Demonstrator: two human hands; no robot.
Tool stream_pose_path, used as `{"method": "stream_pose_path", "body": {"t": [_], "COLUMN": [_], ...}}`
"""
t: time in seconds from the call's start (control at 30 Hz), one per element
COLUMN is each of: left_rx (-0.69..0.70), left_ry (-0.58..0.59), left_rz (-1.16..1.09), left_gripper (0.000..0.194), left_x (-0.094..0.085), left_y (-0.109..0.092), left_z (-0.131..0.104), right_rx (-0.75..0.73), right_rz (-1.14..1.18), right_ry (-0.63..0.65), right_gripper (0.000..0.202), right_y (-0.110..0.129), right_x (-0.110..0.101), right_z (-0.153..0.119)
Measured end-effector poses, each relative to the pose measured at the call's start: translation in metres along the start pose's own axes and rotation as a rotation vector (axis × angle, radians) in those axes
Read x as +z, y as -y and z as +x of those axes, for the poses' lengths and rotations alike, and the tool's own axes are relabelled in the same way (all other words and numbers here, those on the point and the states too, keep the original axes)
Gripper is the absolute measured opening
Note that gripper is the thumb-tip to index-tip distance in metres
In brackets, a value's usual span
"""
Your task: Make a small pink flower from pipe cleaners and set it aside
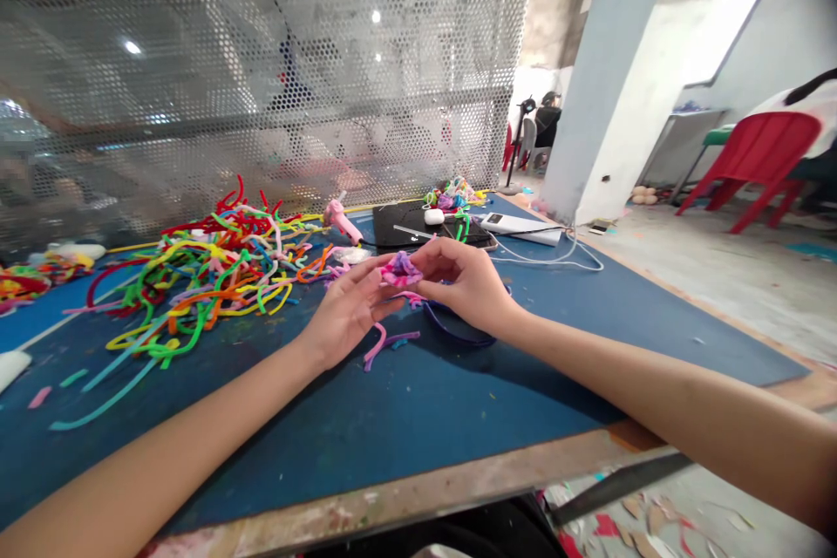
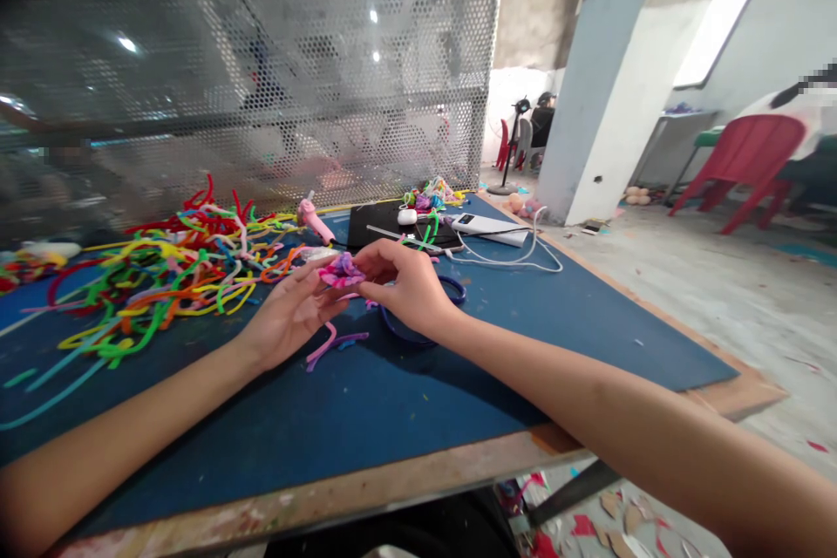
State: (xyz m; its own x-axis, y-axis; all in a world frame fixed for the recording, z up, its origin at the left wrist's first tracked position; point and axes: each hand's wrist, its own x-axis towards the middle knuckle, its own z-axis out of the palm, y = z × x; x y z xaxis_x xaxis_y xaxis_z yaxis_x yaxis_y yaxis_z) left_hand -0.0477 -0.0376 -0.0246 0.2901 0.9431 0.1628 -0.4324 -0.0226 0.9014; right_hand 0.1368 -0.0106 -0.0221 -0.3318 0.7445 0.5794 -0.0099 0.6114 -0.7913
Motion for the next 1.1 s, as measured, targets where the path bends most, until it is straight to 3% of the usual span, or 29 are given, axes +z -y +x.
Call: {"method": "stream_pose_path", "body": {"t": [0.23,0.4,0.53,0.63,0.8,0.9,1.1], "left_rx": [-0.144,-0.198,-0.141,-0.074,-0.006,0.014,0.077], "left_ry": [-0.037,-0.035,-0.084,-0.130,-0.106,-0.081,-0.084], "left_rz": [-0.076,-0.014,0.094,0.162,0.191,0.186,0.238], "left_gripper": [0.030,0.027,0.038,0.036,0.032,0.034,0.029], "left_x": [-0.0022,-0.0034,-0.0059,-0.0063,-0.0054,-0.0063,-0.0051], "left_y": [-0.0023,-0.0034,-0.0013,0.0012,0.0045,0.0045,0.0020], "left_z": [0.0003,0.0011,0.0027,0.0038,0.0038,0.0036,0.0018], "right_rx": [-0.035,-0.002,0.057,0.084,0.059,0.059,0.089], "right_rz": [-0.155,-0.194,-0.153,-0.107,-0.110,-0.078,-0.035], "right_ry": [0.029,0.040,-0.014,-0.041,0.125,0.204,0.131], "right_gripper": [0.015,0.010,0.006,0.012,0.023,0.018,0.012], "right_y": [0.0005,-0.0022,-0.0033,-0.0021,-0.0004,-0.0014,-0.0068], "right_x": [-0.0011,-0.0003,-0.0011,-0.0018,0.0011,0.0026,-0.0010], "right_z": [0.0024,0.0030,0.0049,0.0055,0.0022,0.0013,0.0047]}}
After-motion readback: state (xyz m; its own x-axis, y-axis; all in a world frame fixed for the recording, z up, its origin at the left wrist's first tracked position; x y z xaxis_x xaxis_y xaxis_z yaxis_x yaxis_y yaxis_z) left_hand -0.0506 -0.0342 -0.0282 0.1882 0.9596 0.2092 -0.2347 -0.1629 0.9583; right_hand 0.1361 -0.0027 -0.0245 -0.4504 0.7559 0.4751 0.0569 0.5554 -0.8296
